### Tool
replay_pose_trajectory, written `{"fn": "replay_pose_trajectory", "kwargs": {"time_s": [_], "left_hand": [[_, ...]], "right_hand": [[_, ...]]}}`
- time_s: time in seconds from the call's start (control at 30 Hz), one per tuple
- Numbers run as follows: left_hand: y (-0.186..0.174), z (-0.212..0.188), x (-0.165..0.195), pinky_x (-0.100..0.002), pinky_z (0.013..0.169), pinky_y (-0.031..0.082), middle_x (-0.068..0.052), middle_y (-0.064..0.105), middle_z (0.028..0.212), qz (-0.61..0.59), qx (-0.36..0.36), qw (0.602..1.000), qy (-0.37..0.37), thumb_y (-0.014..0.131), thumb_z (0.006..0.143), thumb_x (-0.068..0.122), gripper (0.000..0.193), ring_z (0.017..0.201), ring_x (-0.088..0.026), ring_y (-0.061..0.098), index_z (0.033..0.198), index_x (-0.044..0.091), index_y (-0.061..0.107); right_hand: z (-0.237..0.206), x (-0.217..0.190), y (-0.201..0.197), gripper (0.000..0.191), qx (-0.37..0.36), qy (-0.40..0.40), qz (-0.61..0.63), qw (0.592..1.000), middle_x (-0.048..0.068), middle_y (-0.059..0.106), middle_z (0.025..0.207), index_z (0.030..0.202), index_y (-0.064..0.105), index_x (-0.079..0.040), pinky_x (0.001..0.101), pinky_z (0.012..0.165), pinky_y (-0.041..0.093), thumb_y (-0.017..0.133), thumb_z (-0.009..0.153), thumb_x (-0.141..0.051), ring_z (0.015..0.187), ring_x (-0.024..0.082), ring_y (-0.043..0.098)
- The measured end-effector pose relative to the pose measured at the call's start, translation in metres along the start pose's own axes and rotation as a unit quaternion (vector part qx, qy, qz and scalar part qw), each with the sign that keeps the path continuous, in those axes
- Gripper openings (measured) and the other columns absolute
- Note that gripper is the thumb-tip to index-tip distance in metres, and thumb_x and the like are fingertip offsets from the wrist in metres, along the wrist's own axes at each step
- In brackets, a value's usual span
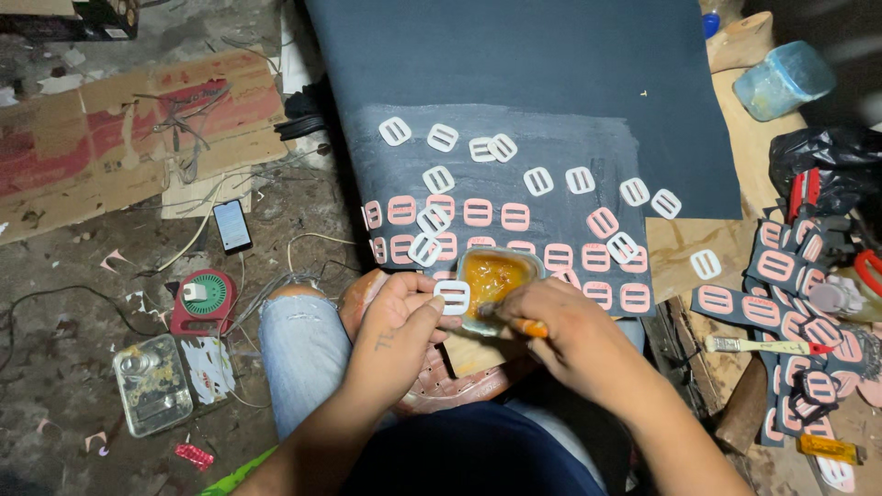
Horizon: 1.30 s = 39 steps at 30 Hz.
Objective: The person paints small white rectangular cutouts with a yellow substance using a brush, then places them in rows on a dark surface. The person handles each cutout individually, applies the substance, and arranges them in a grid pattern.
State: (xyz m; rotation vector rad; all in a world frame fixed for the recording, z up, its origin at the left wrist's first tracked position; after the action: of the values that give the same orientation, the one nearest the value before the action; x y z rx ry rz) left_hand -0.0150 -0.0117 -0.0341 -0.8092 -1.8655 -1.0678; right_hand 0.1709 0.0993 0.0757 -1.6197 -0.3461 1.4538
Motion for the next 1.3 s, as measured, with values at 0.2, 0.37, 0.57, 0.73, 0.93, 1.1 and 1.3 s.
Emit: {"fn": "replay_pose_trajectory", "kwargs": {"time_s": [0.2,0.37,0.57,0.73,0.93,1.1,1.3], "left_hand": [[-0.002,-0.003,0.008,-0.027,0.071,0.055,-0.014,0.073,0.103,-0.033,0.031,0.999,-0.021,0.056,0.096,0.006,0.021,0.086,-0.015,0.07,0.116,-0.001,0.057],[0.016,-0.003,0.015,-0.025,0.083,0.056,-0.015,0.074,0.11,-0.056,-0.02,0.998,0.024,0.054,0.096,0.001,0.025,0.096,-0.015,0.072,0.12,-0.006,0.057],[0.036,-0.015,0.023,-0.028,0.083,0.056,-0.018,0.075,0.109,-0.049,-0.053,0.997,-0.007,0.054,0.096,-0.002,0.028,0.094,-0.016,0.07,0.123,-0.011,0.06],[0.038,-0.015,0.029,-0.027,0.088,0.058,-0.015,0.075,0.11,-0.084,-0.041,0.996,0.014,0.052,0.097,-0.001,0.027,0.098,-0.015,0.072,0.122,-0.009,0.059],[0.041,-0.018,0.026,-0.027,0.088,0.055,-0.016,0.076,0.112,0.016,-0.053,0.998,0.021,0.053,0.097,-0.002,0.029,0.099,-0.015,0.07,0.124,-0.01,0.061],[0.037,-0.016,0.023,-0.025,0.092,0.054,-0.014,0.074,0.116,-0.006,-0.054,0.997,0.059,0.048,0.096,-0.003,0.035,0.104,-0.013,0.069,0.129,-0.008,0.056],[0.035,-0.012,0.02,-0.028,0.089,0.056,-0.018,0.074,0.112,-0.046,-0.004,0.998,0.037,0.05,0.099,-0.001,0.03,0.099,-0.017,0.07,0.126,-0.011,0.057]], "right_hand": [[-0.02,0.006,-0.011,0.022,0.208,0.07,0.065,0.973,0.012,0.072,0.119,0.112,0.063,-0.003,0.03,0.094,0.055,0.071,0.092,-0.005,0.109,0.02,0.072],[-0.033,-0.004,-0.005,0.021,0.204,0.116,0.257,0.937,0.013,0.075,0.117,0.11,0.062,-0.002,0.03,0.094,0.056,0.07,0.091,-0.002,0.107,0.017,0.07],[-0.023,-0.017,0.001,0.019,0.185,0.011,0.161,0.969,0.012,0.075,0.115,0.106,0.064,-0.001,0.0294,0.093,0.057,0.073,0.089,0.0,0.106,0.019,0.073],[-0.022,-0.014,-0.002,0.019,0.224,0.04,0.101,0.969,0.012,0.075,0.113,0.104,0.066,-0.001,0.0292,0.089,0.058,0.073,0.087,0.0,0.102,0.02,0.074],[-0.022,-0.014,0.01,0.021,0.24,0.036,0.166,0.956,0.015,0.074,0.113,0.106,0.065,0.001,0.0309,0.09,0.057,0.073,0.087,0.002,0.102,0.021,0.072],[-0.019,-0.02,0.014,0.021,0.212,-0.04,0.122,0.969,0.012,0.075,0.109,0.104,0.064,-0.001,0.0304,0.088,0.059,0.075,0.087,0.002,0.101,0.022,0.076],[-0.018,-0.024,0.006,0.02,0.166,-0.051,0.023,0.984,0.013,0.075,0.104,0.097,0.063,-0.002,0.0303,0.085,0.058,0.076,0.082,0.001,0.096,0.023,0.074]]}}
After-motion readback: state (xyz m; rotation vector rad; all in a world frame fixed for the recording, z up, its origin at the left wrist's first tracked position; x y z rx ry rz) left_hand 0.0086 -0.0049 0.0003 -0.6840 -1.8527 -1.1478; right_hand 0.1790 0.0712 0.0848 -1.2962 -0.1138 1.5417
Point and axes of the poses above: each hand's wrist, its own z-axis towards the middle knuckle, its own y-axis out of the palm, x = y × z, the point moved 1 cm from there along z, towards the middle knuckle
